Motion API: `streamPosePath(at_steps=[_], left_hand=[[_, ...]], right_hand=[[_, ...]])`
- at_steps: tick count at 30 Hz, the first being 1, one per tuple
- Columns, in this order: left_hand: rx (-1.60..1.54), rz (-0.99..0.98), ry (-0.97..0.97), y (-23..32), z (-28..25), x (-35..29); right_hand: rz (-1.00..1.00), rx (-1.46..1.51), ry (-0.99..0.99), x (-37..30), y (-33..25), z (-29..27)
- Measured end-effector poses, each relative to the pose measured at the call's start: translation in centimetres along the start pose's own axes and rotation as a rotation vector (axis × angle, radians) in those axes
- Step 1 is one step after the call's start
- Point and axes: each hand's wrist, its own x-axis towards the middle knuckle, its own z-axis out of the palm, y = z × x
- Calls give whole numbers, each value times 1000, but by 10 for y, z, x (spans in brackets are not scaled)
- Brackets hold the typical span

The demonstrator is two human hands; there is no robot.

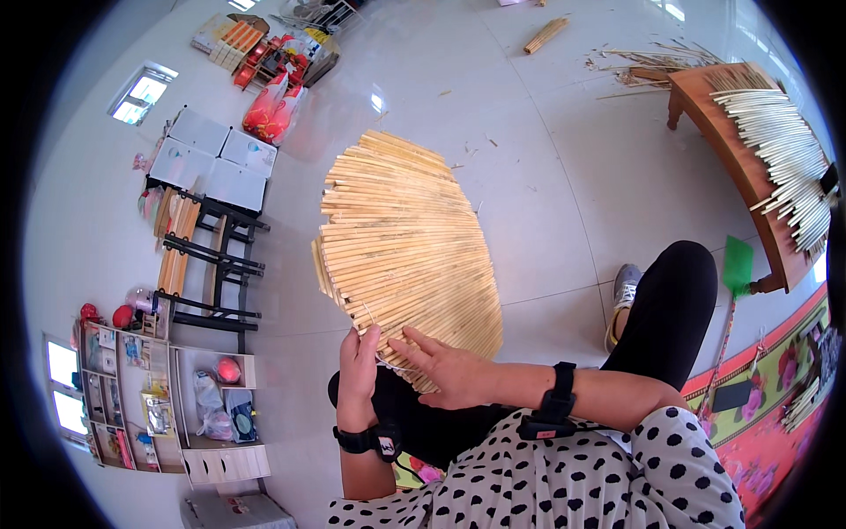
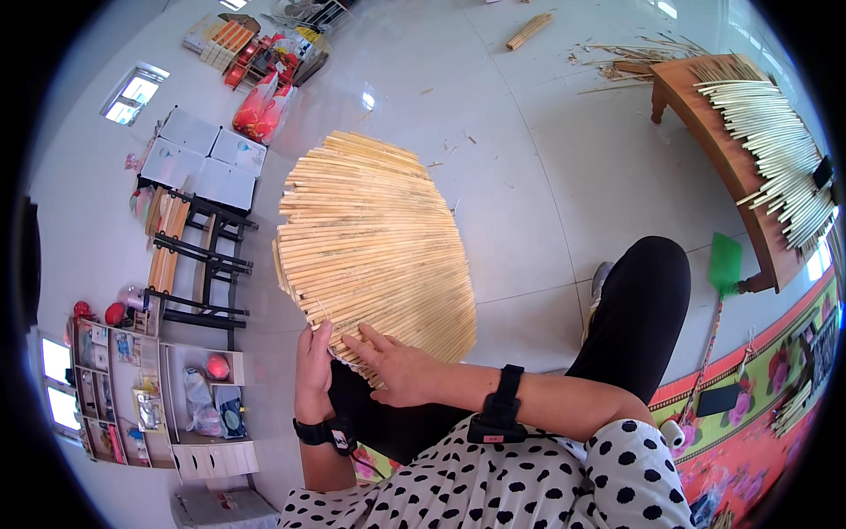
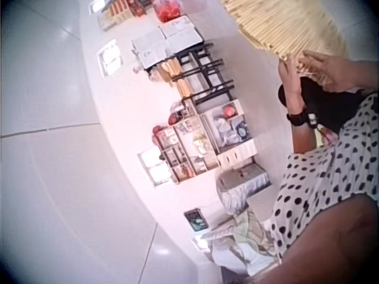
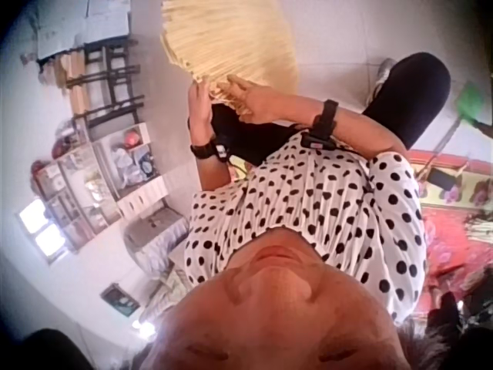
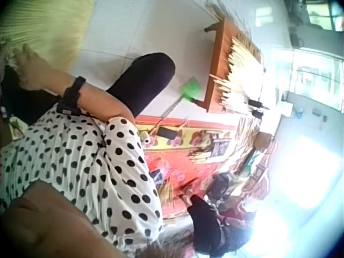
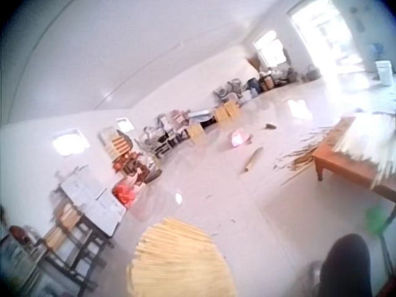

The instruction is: The person weaves a circular straw mat by hand, threading a cord through the edges of the straw bundles and securing the perimeter.

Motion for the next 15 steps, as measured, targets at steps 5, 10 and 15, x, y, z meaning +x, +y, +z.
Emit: streamPosePath(at_steps=[5, 10, 15], left_hand=[[22, -36, -10, 0, -2, -3], [-53, 6, -49, -8, -1, -3], [-58, -18, -67, -13, -6, -4]], right_hand=[[-2, -2, 35, 0, 2, 7], [12, -7, 32, -7, 1, 5], [16, 29, 46, -7, 2, 10]])
